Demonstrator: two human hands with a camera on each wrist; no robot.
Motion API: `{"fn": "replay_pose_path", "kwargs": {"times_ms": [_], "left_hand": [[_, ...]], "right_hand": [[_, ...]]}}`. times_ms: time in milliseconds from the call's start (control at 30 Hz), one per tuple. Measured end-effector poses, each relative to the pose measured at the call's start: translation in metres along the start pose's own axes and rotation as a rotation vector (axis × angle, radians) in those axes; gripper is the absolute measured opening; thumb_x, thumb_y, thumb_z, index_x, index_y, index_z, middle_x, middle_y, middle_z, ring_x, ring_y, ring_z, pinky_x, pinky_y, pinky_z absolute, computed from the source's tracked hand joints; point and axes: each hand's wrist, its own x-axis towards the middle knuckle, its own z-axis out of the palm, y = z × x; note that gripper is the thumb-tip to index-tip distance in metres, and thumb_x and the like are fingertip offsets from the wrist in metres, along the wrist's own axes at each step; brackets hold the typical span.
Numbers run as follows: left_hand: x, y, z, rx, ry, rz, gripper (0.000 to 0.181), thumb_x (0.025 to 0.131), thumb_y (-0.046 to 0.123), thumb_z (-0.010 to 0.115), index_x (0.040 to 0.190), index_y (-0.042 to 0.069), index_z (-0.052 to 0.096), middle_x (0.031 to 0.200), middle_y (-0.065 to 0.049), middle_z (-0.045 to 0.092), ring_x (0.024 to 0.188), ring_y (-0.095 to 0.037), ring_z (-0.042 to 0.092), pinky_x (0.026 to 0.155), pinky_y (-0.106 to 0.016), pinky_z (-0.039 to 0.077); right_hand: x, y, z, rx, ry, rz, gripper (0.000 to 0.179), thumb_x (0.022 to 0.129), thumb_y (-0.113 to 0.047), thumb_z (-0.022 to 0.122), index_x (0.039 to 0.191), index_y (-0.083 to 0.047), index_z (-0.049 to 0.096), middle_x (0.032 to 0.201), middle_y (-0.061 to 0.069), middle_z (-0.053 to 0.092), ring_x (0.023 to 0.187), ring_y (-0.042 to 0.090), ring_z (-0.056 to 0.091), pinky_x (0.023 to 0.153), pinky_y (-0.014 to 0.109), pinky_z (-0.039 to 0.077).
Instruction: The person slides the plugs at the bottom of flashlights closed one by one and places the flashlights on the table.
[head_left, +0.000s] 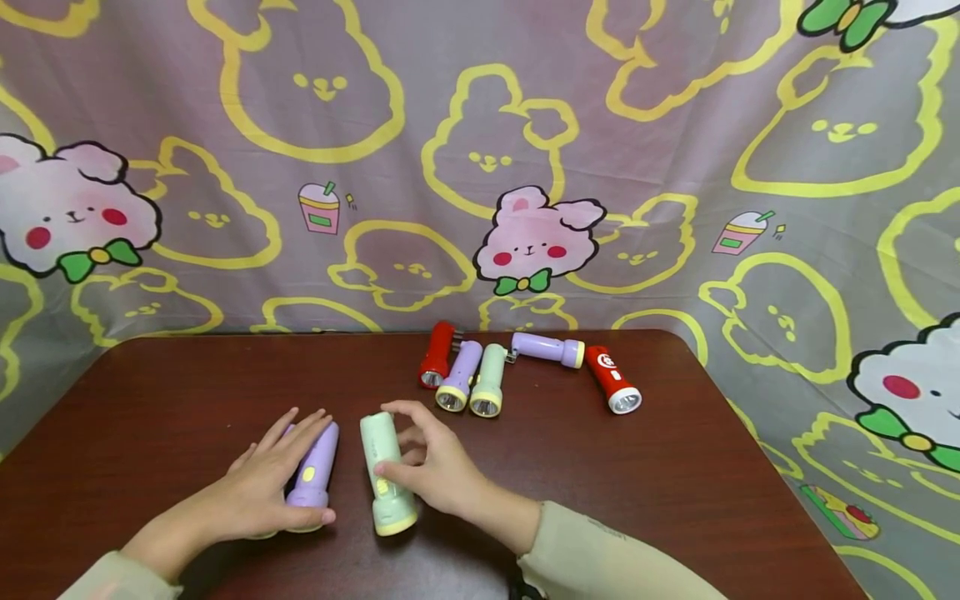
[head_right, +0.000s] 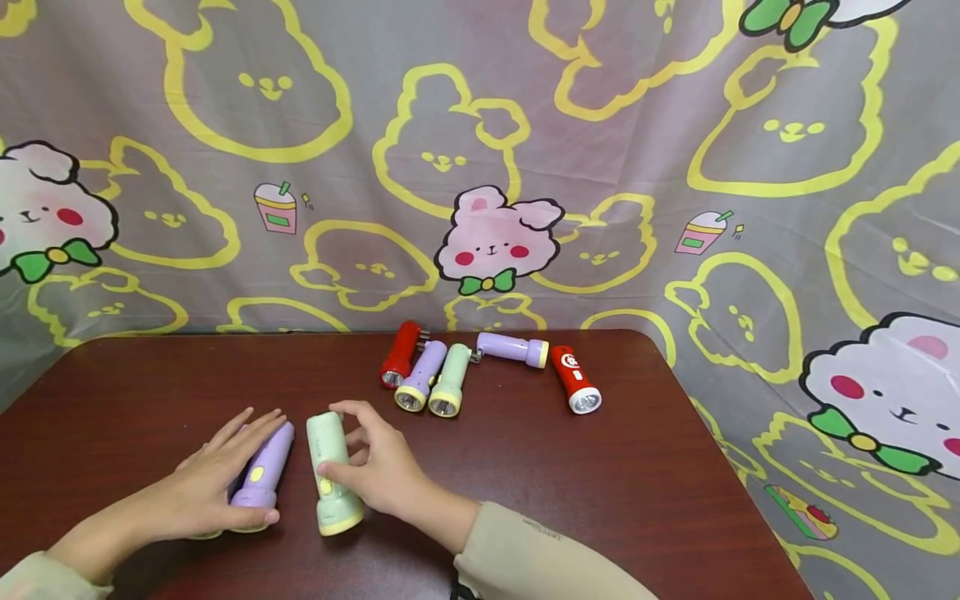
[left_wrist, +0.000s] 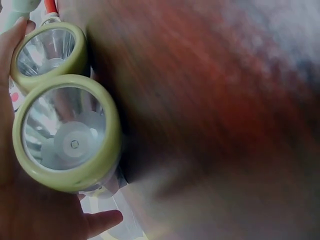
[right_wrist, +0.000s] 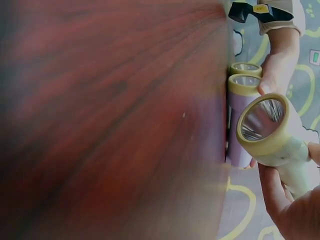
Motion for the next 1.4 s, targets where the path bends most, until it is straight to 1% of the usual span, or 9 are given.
{"fn": "replay_pose_path", "kwargs": {"times_ms": [200,400,500,600,700,800,1067,1267,1400], "left_hand": [[0.000,0.000,0.000,0.007,0.003,0.009,0.117,0.067,0.075,0.075,0.156,0.016,0.028,0.160,-0.012,0.033,0.147,-0.042,0.023,0.089,-0.080,0.036],[0.000,-0.002,0.000,0.012,0.008,0.038,0.116,0.068,0.072,0.076,0.156,0.015,0.027,0.158,-0.014,0.034,0.145,-0.044,0.024,0.086,-0.076,0.040],[0.000,-0.002,-0.001,0.012,0.003,0.029,0.117,0.067,0.074,0.075,0.156,0.015,0.027,0.158,-0.014,0.035,0.145,-0.044,0.024,0.087,-0.076,0.040],[0.001,-0.002,-0.002,0.011,-0.004,0.018,0.118,0.067,0.076,0.073,0.156,0.015,0.027,0.158,-0.015,0.035,0.145,-0.043,0.024,0.088,-0.076,0.039],[0.001,-0.002,-0.003,0.015,-0.005,0.024,0.118,0.067,0.076,0.074,0.156,0.015,0.026,0.157,-0.016,0.036,0.145,-0.044,0.024,0.087,-0.076,0.040],[0.002,-0.002,-0.002,0.022,0.000,0.033,0.118,0.067,0.075,0.074,0.156,0.014,0.027,0.156,-0.016,0.036,0.145,-0.044,0.025,0.086,-0.076,0.040],[0.003,-0.001,-0.002,0.035,0.010,0.042,0.119,0.065,0.075,0.076,0.155,0.013,0.028,0.156,-0.016,0.037,0.144,-0.045,0.026,0.084,-0.075,0.042],[0.003,-0.001,-0.002,0.034,0.006,0.049,0.120,0.065,0.073,0.077,0.155,0.012,0.027,0.156,-0.018,0.036,0.143,-0.046,0.026,0.083,-0.075,0.042],[0.003,-0.001,-0.002,0.034,0.004,0.050,0.120,0.065,0.073,0.077,0.155,0.012,0.027,0.156,-0.018,0.035,0.143,-0.046,0.026,0.083,-0.075,0.042]], "right_hand": [[0.009,0.003,0.008,-0.014,0.006,0.010,0.060,0.083,0.004,0.075,0.135,-0.016,0.051,0.097,0.023,0.071,0.068,0.006,0.061,0.062,0.017,0.050],[0.017,0.007,0.014,0.052,0.002,0.085,0.059,0.084,0.005,0.074,0.133,-0.016,0.050,0.094,0.020,0.072,0.069,0.008,0.064,0.062,0.019,0.052],[0.020,0.008,0.017,0.076,0.003,0.115,0.059,0.083,0.005,0.074,0.133,-0.015,0.051,0.090,0.017,0.072,0.067,0.009,0.063,0.061,0.021,0.053],[0.024,0.009,0.019,0.083,0.011,0.125,0.058,0.082,0.006,0.075,0.132,-0.013,0.051,0.085,0.017,0.071,0.064,0.011,0.062,0.059,0.022,0.052],[0.028,0.010,0.021,0.067,0.026,0.116,0.057,0.082,0.005,0.075,0.131,-0.011,0.052,0.084,0.020,0.070,0.064,0.011,0.061,0.059,0.021,0.051],[0.031,0.011,0.022,0.057,0.039,0.111,0.055,0.082,0.005,0.075,0.129,-0.013,0.053,0.085,0.022,0.071,0.066,0.011,0.061,0.060,0.021,0.051],[0.038,0.016,0.023,0.026,0.059,0.116,0.052,0.082,0.001,0.077,0.128,-0.011,0.056,0.086,0.021,0.072,0.068,0.007,0.060,0.060,0.018,0.048],[0.042,0.017,0.026,0.042,0.079,0.143,0.051,0.081,0.002,0.077,0.126,-0.008,0.055,0.084,0.022,0.070,0.067,0.010,0.059,0.058,0.024,0.052],[0.043,0.017,0.026,-0.004,0.093,0.157,0.048,0.080,0.001,0.079,0.123,-0.007,0.057,0.084,0.020,0.071,0.069,0.009,0.061,0.059,0.022,0.051]]}}
